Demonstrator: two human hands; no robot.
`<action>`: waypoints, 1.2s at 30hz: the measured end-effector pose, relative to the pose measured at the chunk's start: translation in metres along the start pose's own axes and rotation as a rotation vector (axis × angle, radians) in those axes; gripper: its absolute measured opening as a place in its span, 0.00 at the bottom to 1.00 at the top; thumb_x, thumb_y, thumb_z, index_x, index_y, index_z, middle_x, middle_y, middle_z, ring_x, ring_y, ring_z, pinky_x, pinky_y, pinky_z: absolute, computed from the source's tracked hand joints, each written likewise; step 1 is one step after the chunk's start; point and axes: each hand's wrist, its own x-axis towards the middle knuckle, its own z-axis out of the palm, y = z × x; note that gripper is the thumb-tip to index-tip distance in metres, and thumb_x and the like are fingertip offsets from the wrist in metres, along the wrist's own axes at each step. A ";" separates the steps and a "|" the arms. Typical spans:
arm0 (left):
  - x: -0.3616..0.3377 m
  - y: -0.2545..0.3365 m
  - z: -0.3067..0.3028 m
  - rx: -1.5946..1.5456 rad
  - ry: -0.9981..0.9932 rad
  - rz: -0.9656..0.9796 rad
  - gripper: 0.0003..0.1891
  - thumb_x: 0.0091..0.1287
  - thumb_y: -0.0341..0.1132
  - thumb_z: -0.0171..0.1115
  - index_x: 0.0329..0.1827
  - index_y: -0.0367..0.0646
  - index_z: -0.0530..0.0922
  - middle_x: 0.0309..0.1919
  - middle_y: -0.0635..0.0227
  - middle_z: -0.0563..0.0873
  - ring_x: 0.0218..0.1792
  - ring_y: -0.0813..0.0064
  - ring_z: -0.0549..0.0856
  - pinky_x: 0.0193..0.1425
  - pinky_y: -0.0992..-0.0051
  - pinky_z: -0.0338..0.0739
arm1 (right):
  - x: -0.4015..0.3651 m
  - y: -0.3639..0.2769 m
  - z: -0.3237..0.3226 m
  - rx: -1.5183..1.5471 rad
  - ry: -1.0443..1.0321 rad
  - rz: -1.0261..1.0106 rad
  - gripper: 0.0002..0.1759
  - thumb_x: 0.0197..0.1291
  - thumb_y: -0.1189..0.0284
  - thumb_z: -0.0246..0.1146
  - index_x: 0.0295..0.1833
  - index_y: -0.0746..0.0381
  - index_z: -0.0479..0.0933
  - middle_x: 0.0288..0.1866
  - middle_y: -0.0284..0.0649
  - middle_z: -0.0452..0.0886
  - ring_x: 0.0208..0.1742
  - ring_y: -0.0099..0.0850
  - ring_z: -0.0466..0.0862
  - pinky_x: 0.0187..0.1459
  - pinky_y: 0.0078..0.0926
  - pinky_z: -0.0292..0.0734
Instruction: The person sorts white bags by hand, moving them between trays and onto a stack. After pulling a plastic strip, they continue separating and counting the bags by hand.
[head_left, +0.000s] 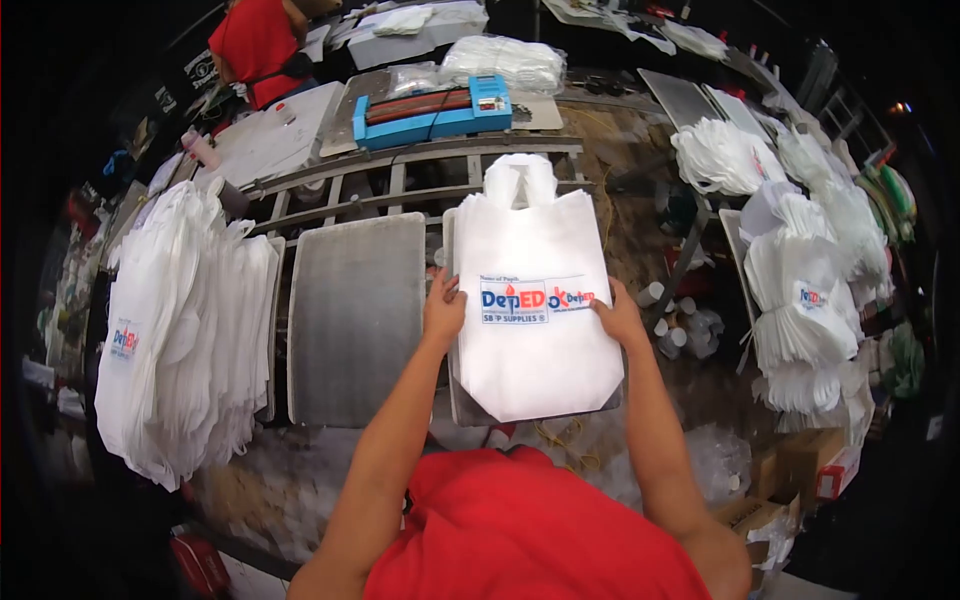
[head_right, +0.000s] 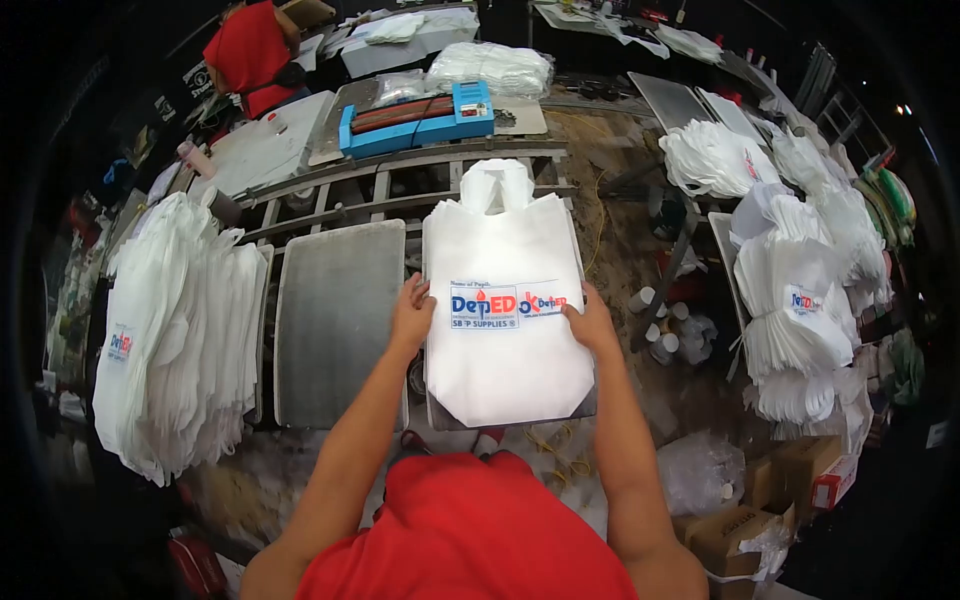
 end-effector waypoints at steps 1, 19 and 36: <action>-0.002 -0.007 -0.002 0.096 -0.028 0.160 0.39 0.75 0.46 0.61 0.83 0.36 0.57 0.76 0.49 0.73 0.74 0.58 0.75 0.76 0.64 0.67 | 0.002 0.000 0.004 -0.045 -0.017 0.066 0.42 0.64 0.59 0.71 0.78 0.66 0.65 0.71 0.58 0.77 0.72 0.51 0.78 0.71 0.41 0.71; -0.102 -0.022 -0.056 -0.146 -0.304 -0.312 0.48 0.74 0.55 0.60 0.87 0.39 0.47 0.80 0.42 0.64 0.80 0.51 0.66 0.80 0.65 0.62 | -0.026 -0.023 -0.026 -0.075 0.101 0.234 0.45 0.71 0.46 0.65 0.77 0.73 0.67 0.78 0.56 0.71 0.79 0.40 0.70 0.76 0.31 0.63; -0.444 -0.050 -0.550 0.052 -0.068 -0.354 0.21 0.72 0.33 0.67 0.66 0.36 0.79 0.52 0.57 0.90 0.54 0.69 0.88 0.57 0.70 0.83 | -0.254 -0.435 0.297 0.395 -0.201 -0.541 0.11 0.72 0.69 0.66 0.50 0.66 0.83 0.44 0.43 0.88 0.46 0.31 0.87 0.52 0.29 0.80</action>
